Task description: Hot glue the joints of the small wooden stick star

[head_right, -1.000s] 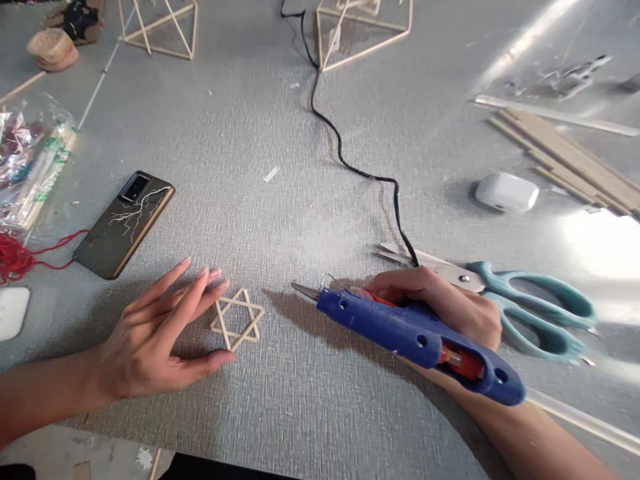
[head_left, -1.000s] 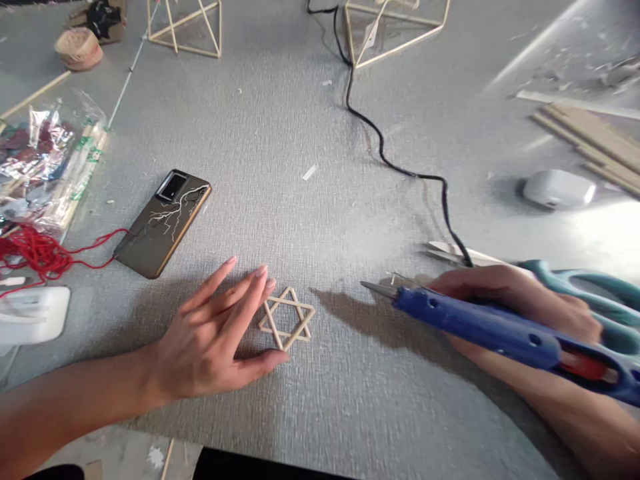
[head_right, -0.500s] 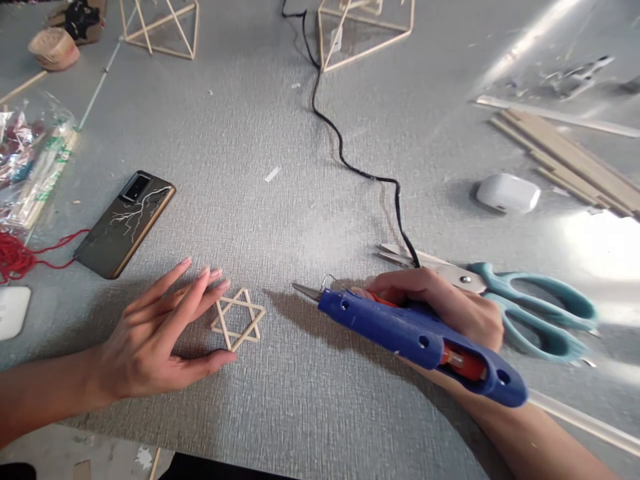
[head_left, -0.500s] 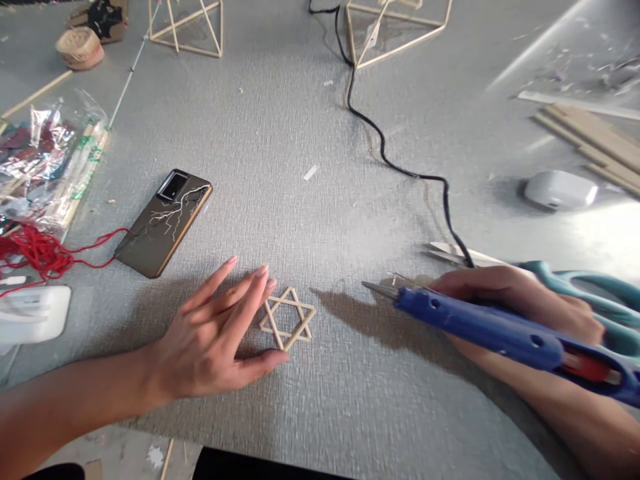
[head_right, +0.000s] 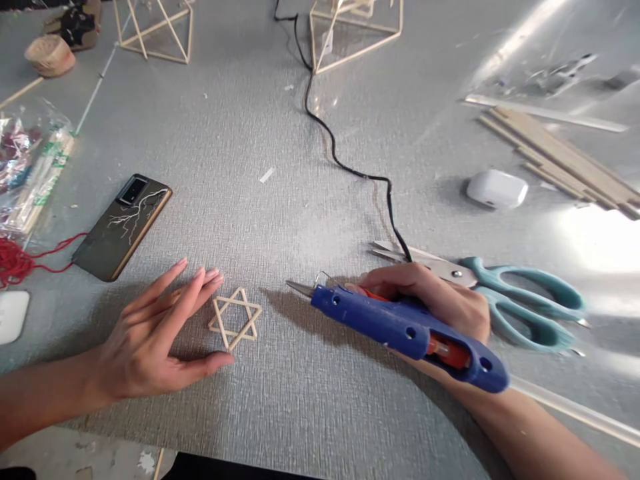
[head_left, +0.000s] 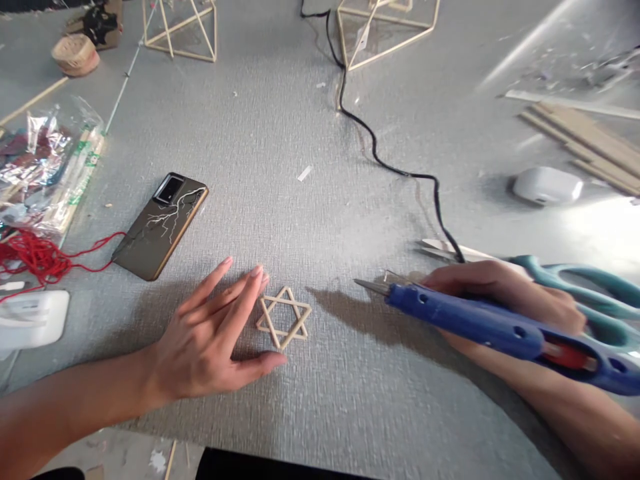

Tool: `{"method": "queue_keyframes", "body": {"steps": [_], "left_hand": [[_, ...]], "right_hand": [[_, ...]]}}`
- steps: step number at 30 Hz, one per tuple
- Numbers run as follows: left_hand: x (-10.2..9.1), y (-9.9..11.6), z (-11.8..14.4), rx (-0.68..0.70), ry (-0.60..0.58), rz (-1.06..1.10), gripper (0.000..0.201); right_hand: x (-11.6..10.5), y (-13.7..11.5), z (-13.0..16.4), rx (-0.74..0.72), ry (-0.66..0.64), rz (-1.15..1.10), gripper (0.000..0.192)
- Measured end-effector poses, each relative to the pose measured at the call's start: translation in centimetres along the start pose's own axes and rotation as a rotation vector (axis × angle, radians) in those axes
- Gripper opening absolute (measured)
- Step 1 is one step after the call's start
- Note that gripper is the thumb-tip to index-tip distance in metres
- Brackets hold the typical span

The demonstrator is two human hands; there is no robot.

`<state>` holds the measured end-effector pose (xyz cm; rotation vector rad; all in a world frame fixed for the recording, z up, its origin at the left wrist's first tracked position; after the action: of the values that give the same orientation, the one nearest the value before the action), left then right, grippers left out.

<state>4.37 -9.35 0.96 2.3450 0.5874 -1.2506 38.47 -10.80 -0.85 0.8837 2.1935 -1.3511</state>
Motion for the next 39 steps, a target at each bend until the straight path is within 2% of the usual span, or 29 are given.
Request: {"method": "queue_keyframes", "body": {"steps": [3, 9, 13, 17, 21, 29, 39], "left_hand": [[-0.2, 0.1, 0.0, 0.035, 0.009, 0.007, 0.103], [-1.0, -0.1, -0.5, 0.3, -0.159, 0.056, 0.063], [-1.1, -1.1, -0.8, 0.378, -0.217, 0.102, 0.066], [-1.2, -2.3, -1.0, 0.357, -0.214, 0.143, 0.06], [-1.2, -3.0, -1.1, 0.356, -0.292, 0.146, 0.06], [-1.2, -2.6, -1.2, 0.407, -0.297, 0.112, 0.061], [-1.1, -2.6, -1.0, 0.402, -0.311, 0.102, 0.062]], "right_hand": [[0.1, 0.0, -0.1, -0.013, 0.004, -0.027, 0.013], [0.0, -0.2, -0.6, -0.055, 0.02, -0.086, 0.014], [0.0, -0.5, -0.9, -0.051, 0.041, -0.084, 0.014], [0.1, -0.5, -0.8, -0.07, 0.054, -0.074, 0.014], [0.1, -0.5, -0.7, -0.074, 0.06, -0.073, 0.012], [0.2, -0.7, -0.8, -0.103, 0.075, -0.081, 0.011], [0.2, -1.1, -0.7, -0.063, 0.078, -0.054, 0.009]]}}
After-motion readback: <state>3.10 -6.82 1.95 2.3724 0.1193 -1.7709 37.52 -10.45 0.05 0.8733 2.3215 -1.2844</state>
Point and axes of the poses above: each hand's wrist, its own z-axis away from the middle knuckle, its own x-axis out of the palm, y = z × x, the point moved 2 cm from there along -z, towards the middle knuckle, and after that the axes turned 8 degrees about y, right-handed, at the moved point
